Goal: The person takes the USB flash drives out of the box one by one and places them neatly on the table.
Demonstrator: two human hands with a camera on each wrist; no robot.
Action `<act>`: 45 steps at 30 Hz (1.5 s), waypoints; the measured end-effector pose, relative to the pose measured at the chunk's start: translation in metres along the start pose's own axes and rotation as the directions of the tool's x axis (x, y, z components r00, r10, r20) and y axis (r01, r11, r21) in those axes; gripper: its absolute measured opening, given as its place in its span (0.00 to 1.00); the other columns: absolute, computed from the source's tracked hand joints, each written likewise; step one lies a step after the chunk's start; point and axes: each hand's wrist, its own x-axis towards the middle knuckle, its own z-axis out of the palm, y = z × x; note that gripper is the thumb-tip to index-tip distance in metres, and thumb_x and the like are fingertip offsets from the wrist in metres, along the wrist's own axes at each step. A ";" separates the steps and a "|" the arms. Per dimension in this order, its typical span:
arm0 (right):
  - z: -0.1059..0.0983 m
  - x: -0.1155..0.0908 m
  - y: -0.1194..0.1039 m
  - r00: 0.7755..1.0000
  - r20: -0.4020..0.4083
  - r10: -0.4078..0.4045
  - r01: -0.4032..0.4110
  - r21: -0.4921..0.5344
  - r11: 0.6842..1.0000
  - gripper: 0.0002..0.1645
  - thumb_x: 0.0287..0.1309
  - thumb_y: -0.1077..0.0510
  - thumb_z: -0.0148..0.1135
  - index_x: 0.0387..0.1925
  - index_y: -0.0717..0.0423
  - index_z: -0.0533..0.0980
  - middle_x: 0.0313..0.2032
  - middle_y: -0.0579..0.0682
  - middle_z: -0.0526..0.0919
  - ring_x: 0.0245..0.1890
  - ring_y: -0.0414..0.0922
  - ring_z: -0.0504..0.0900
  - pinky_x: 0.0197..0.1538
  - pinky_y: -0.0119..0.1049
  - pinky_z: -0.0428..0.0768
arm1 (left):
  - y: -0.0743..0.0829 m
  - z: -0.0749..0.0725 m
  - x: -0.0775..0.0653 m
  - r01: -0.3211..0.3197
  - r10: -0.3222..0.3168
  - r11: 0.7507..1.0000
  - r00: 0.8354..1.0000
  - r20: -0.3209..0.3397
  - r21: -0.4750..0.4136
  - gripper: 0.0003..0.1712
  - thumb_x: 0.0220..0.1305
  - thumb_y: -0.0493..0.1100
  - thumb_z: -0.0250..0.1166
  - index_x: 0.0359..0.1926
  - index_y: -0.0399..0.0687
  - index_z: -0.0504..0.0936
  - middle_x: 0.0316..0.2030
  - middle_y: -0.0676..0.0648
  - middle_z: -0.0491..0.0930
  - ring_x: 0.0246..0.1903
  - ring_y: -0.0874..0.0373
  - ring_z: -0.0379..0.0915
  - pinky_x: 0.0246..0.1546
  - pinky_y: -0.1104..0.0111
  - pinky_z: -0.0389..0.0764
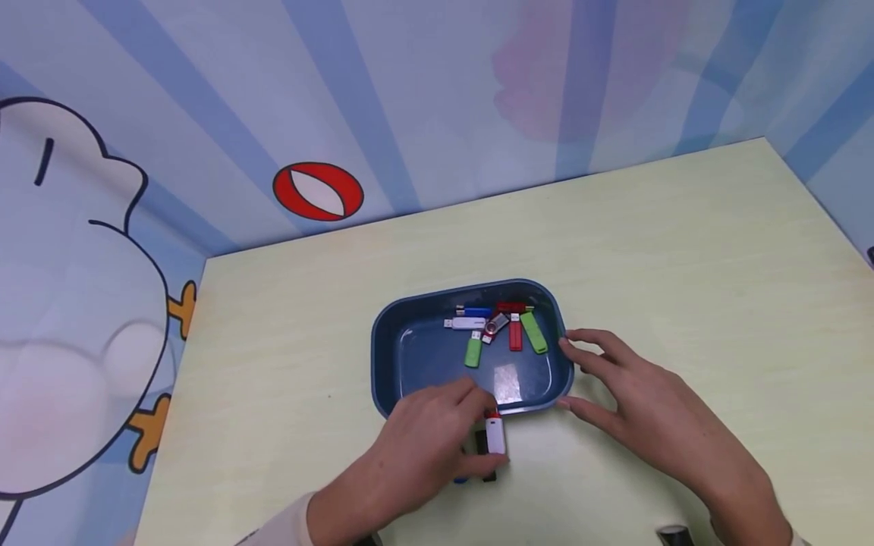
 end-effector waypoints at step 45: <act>0.001 0.000 -0.003 1.000 -0.009 0.002 -0.002 0.010 1.000 0.41 0.61 0.41 0.77 0.71 0.52 0.77 0.73 0.53 0.71 0.55 0.53 0.87 0.46 0.55 0.88 | 0.012 0.033 -0.002 -0.012 0.017 0.999 0.992 0.124 -0.043 0.37 0.64 0.64 0.74 0.67 0.51 0.80 0.51 0.57 0.85 0.42 0.64 0.80 0.51 0.72 0.85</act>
